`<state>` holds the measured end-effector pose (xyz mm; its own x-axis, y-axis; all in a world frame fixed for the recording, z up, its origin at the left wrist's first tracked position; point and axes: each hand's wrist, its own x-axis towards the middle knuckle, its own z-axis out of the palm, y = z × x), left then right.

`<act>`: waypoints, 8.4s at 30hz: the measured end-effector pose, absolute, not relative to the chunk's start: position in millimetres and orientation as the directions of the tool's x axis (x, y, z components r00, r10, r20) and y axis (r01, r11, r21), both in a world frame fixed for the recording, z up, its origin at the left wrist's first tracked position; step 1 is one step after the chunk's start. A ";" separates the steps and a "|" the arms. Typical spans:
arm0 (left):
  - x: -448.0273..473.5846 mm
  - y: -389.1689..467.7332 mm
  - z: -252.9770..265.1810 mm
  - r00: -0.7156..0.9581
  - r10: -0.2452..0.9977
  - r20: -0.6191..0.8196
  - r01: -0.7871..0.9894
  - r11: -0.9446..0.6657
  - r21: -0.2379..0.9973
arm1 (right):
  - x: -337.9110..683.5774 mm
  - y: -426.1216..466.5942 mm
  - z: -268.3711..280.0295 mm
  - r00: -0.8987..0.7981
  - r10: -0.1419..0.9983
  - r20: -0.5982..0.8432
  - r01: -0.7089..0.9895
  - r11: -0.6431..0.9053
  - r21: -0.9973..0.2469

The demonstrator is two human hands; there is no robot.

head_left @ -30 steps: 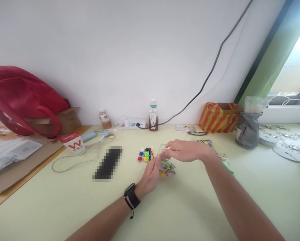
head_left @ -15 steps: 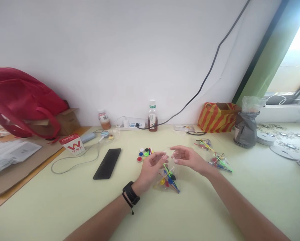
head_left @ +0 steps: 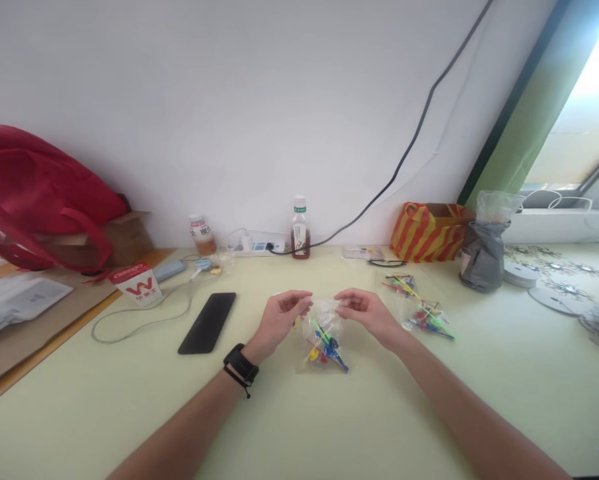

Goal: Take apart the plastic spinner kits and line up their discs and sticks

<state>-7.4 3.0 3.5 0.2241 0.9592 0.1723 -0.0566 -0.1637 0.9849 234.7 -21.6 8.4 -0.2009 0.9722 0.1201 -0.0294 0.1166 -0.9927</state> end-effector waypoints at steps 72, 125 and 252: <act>-7.0 -1.4 -1.8 0.390 0.907 0.160 -0.032 -0.160 0.987 | 222.1 -32.9 16.8 -0.275 0.947 0.165 0.098 0.198 -0.975; -17.3 9.9 -2.8 0.335 0.897 0.286 0.095 -0.335 0.937 | 225.0 -24.4 6.6 -0.126 0.960 0.251 0.086 0.263 -0.961; -44.0 29.8 10.6 -0.187 0.861 0.473 0.431 -0.360 0.827 | 261.7 -11.0 -3.2 0.021 0.705 0.709 0.551 0.584 -0.596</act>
<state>-44.0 29.8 10.6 -0.1874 0.8611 0.4726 0.4308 -0.3603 0.8274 261.7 -11.0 -3.2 0.0212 0.7046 0.7093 0.5513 0.5836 -0.5962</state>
